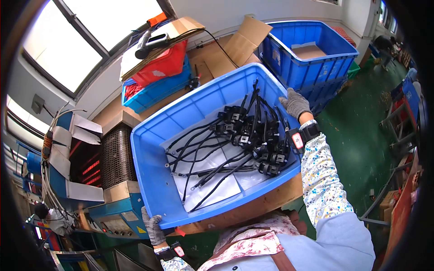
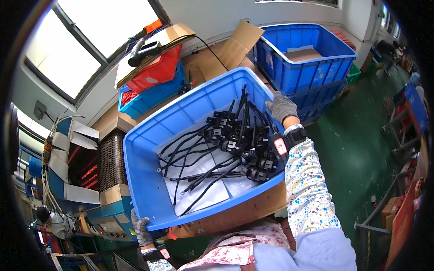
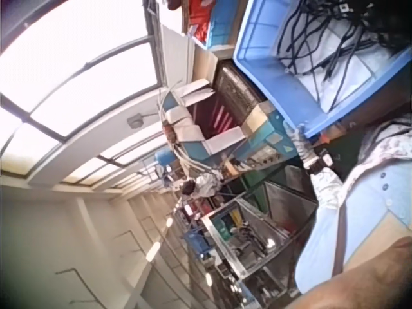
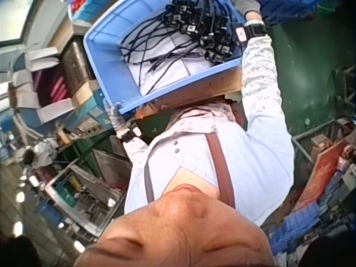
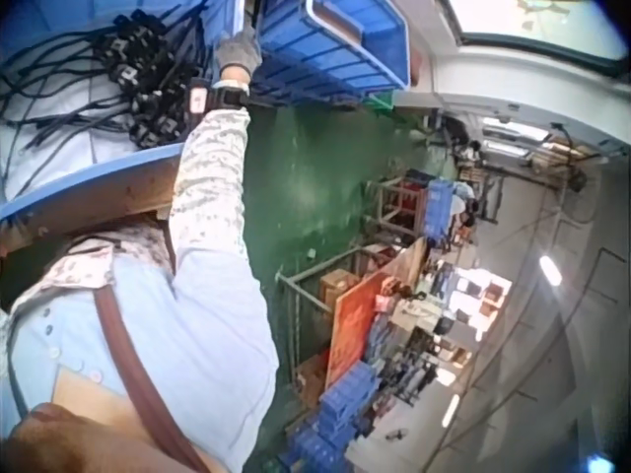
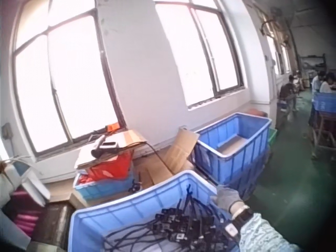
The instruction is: The recorder uses a heat gun to process or shrink wrap components of mechanical assemblies and organizes them in a bin.
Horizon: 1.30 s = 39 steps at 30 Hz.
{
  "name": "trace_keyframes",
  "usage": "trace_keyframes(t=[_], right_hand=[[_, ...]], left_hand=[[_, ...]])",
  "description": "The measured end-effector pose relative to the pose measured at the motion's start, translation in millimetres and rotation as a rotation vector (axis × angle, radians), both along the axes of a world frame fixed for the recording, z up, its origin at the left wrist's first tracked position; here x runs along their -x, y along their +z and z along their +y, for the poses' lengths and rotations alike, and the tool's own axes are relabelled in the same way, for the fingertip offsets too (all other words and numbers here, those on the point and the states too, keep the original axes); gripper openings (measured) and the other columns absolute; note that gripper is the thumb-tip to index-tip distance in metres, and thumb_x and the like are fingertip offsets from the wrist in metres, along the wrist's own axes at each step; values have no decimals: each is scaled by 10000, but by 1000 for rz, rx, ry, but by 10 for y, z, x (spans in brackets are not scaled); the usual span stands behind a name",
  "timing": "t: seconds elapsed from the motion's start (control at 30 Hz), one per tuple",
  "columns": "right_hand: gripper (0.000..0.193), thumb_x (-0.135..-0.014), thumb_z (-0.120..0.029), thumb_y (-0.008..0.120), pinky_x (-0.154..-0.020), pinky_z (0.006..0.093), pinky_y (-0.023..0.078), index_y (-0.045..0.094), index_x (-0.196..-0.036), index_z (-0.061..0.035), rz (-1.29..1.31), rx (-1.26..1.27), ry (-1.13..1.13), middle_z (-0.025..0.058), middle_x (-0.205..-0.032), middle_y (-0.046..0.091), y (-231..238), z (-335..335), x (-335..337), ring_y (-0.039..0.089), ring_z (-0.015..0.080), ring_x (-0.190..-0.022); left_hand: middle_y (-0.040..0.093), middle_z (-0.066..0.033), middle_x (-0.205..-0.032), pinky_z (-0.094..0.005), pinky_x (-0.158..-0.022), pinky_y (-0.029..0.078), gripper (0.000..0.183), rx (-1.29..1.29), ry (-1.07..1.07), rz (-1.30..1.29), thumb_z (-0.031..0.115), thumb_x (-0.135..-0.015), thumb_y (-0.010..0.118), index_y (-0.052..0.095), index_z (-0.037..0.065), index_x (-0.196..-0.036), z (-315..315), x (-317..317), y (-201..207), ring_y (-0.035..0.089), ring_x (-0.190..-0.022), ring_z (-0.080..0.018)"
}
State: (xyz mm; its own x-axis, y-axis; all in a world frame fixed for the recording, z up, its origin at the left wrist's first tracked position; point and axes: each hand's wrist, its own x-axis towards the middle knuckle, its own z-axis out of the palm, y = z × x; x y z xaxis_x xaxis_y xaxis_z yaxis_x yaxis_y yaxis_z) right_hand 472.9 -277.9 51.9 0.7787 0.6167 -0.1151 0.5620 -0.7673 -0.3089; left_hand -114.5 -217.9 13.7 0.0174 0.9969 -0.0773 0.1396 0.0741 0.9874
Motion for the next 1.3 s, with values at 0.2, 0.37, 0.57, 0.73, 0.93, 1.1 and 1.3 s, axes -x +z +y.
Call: trace_keyframes(t=[0.2, 0.37, 0.57, 0.73, 0.93, 1.1, 1.3], right_hand=[[550, -828, -450, 505, -916, 434, 411, 448, -1206, -55, -12, -13, -4, 229, -1159, 544, -101, -17, -42, 530, 355, -1081], [537, -829, -443, 507, -916, 434, 411, 453, -1204, -62, -27, -32, -11, 222, -1162, 545, -51, -41, 4, 529, 354, -1083], [571, -823, -447, 517, -920, 430, 410, 430, -1245, -71, -32, -29, -15, 222, -1174, 539, -95, -28, -11, 524, 354, -1093], [579, -834, -451, 498, -933, 430, 400, 413, -1260, -69, -13, -15, 1, 221, -1203, 520, -71, -37, -26, 503, 347, -1123], [621, -832, -462, 501, -934, 423, 401, 396, -1287, -53, -25, -14, 10, 225, -1206, 517, -104, -34, -53, 504, 345, -1120], [638, -827, -454, 513, -950, 423, 388, 398, -1277, -17, -19, -47, 31, 238, -1232, 490, -136, -44, -78, 487, 345, -1142], [653, -840, -466, 473, -950, 428, 385, 397, -1275, 16, -83, -56, 91, 238, -1224, 494, -201, -34, -68, 489, 352, -1129]], left_hand=[[531, -66, -951, -268, -701, 459, 531, -22, -5, -23, 52, -587, 504, 463, 21, -1116, -9, -85, 47, 511, -765, -161], [531, -63, -880, -258, -625, 484, 470, 9, -50, -95, 44, -585, 500, 477, 41, -1054, -25, -134, 91, 524, -696, -147], [537, -77, -852, -275, -595, 512, 468, 58, -13, -143, 11, -576, 484, 471, 47, -1043, -13, -112, 139, 548, -653, -164], [548, -90, -886, -294, -597, 521, 499, 76, 31, -124, 2, -564, 485, 467, 38, -1062, 4, -124, 110, 562, -667, -187], [548, -111, -962, -297, -630, 521, 575, 25, 15, -35, -10, -560, 495, 453, 25, -1133, 26, -54, -10, 565, -739, -202], [548, -102, -939, -288, -630, 513, 566, 47, 39, -13, -7, -565, 506, 460, 30, -1128, 35, -41, -45, 560, -748, -190], [540, -57, -863, -279, -620, 478, 478, -3, -45, -7, 72, -567, 532, 491, 54, -1043, -8, -102, 141, 534, -717, -164]])
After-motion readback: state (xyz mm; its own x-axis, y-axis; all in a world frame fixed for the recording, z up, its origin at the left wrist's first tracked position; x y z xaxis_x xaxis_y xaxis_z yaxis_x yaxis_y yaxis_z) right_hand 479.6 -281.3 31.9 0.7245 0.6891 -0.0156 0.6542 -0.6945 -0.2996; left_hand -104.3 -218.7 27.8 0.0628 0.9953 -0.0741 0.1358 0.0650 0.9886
